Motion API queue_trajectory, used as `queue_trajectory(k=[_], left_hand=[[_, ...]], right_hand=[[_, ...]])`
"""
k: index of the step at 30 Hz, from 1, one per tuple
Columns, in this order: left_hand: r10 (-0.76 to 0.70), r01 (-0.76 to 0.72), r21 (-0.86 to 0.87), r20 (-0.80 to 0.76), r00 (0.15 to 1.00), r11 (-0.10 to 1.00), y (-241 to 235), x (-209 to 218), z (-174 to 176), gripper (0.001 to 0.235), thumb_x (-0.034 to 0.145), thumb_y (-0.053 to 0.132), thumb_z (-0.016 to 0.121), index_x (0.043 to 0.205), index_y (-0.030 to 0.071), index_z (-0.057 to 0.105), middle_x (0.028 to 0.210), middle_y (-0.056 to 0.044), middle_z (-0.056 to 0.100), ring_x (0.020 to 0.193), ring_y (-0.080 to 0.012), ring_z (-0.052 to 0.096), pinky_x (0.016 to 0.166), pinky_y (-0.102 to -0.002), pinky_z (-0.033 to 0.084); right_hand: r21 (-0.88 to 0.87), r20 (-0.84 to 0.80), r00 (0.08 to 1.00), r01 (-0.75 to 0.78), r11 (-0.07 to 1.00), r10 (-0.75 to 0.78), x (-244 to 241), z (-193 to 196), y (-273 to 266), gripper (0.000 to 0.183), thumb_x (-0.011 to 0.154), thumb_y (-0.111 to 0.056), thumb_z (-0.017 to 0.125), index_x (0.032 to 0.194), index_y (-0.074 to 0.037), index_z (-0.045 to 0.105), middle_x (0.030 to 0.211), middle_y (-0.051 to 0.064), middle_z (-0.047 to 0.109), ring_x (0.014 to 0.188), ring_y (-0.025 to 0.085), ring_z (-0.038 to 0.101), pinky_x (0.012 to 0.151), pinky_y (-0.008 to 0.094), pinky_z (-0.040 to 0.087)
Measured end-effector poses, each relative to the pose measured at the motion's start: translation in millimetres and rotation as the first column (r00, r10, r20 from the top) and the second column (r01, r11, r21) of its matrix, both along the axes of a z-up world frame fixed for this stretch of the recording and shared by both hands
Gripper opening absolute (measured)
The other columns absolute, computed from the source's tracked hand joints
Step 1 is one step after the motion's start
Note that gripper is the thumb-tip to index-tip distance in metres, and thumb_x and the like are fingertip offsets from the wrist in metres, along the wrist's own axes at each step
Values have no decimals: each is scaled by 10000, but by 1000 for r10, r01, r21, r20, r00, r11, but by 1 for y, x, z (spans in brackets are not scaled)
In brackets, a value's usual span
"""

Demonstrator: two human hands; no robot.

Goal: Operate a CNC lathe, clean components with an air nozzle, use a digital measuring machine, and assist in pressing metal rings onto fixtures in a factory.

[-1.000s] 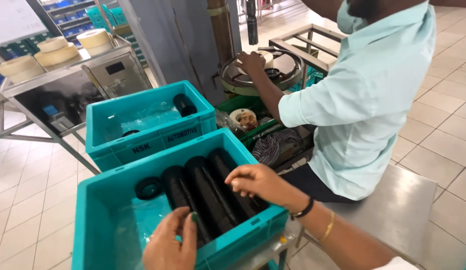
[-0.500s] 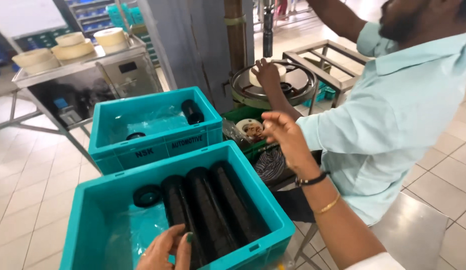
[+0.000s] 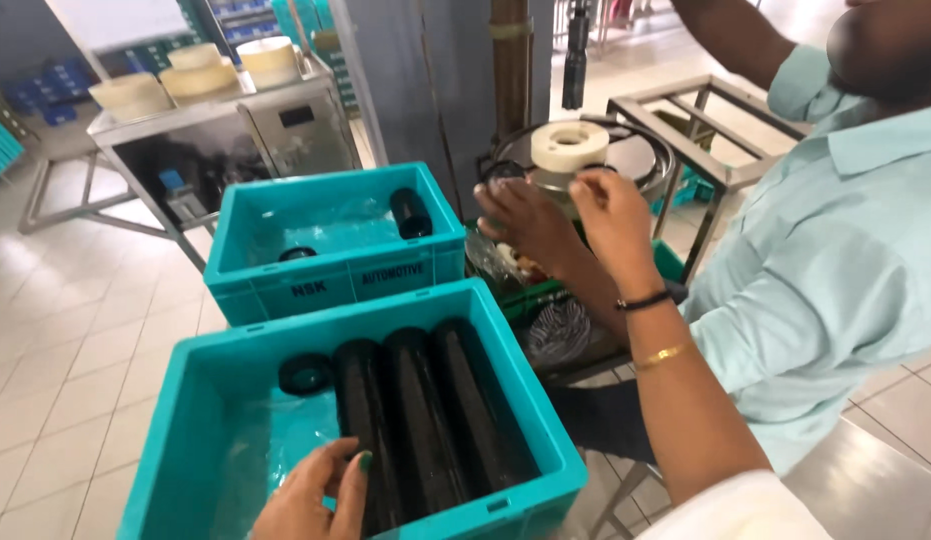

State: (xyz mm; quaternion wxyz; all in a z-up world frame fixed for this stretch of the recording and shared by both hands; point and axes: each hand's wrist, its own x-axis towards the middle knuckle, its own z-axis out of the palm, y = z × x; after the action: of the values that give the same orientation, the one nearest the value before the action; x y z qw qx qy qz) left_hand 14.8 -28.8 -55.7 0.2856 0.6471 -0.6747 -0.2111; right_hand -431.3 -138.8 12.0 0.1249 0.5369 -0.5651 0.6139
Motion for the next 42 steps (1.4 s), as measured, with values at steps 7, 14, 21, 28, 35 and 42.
queue_trajectory(k=[7, 14, 21, 28, 35, 42], left_hand=[[-2, 5, -73, 40, 999, 997, 14, -9, 25, 367, 850, 385, 745, 1165, 197, 761, 875, -23, 797, 809, -138, 783, 810, -322, 586], [-10, -6, -173, -94, 996, 985, 36, -19, 56, 289, 852, 333, 729, 1085, 165, 763, 897, -9, 777, 739, -159, 753, 654, -346, 566], [-51, 25, -225, -110, 993, 974, 40, -19, 60, 269, 869, 279, 697, 1091, 135, 749, 863, -6, 787, 774, -187, 743, 708, -353, 549], [-230, 39, -361, -505, 832, 932, 39, 1, 71, 293, 918, 222, 665, 1161, 65, 711, 1020, -76, 752, 917, -190, 731, 761, -327, 560], [-517, 184, -608, -433, 739, 772, 42, 40, 74, 272, 1033, 230, 640, 1202, 20, 670, 1310, -79, 646, 1191, -171, 584, 1036, -323, 478], [-536, 281, -457, -742, 402, 844, 42, 55, 60, 240, 991, 233, 688, 1128, 39, 658, 1301, -42, 562, 1168, -140, 546, 989, -310, 492]], right_hand=[[400, 343, 766, -643, 653, 544, 42, 42, -21, 461, 964, -472, 636, 1005, -24, 737, 848, 3, 695, 781, 93, 639, 720, 275, 522], [733, 263, 791, -536, 419, 552, 102, 75, 15, 386, 879, -419, 699, 873, -36, 740, 643, 13, 599, 556, 94, 546, 497, 289, 429], [596, -79, 667, -564, 572, 741, 146, 91, 55, 275, 890, -281, 710, 931, -11, 748, 865, 77, 677, 798, 159, 655, 739, 307, 521], [582, -249, 357, -688, 434, 900, 213, 108, 84, 276, 917, -285, 727, 1000, -23, 709, 1093, 68, 722, 1028, 219, 655, 912, 358, 515], [681, -148, 61, -718, 146, 987, 267, 100, 73, 315, 897, -315, 746, 1047, -40, 719, 1179, 57, 694, 1093, 206, 644, 956, 360, 512], [651, -81, -32, -759, 28, 996, 287, 82, 58, 267, 879, -273, 780, 1043, -63, 755, 1209, 57, 656, 1180, 208, 595, 1012, 391, 486]])
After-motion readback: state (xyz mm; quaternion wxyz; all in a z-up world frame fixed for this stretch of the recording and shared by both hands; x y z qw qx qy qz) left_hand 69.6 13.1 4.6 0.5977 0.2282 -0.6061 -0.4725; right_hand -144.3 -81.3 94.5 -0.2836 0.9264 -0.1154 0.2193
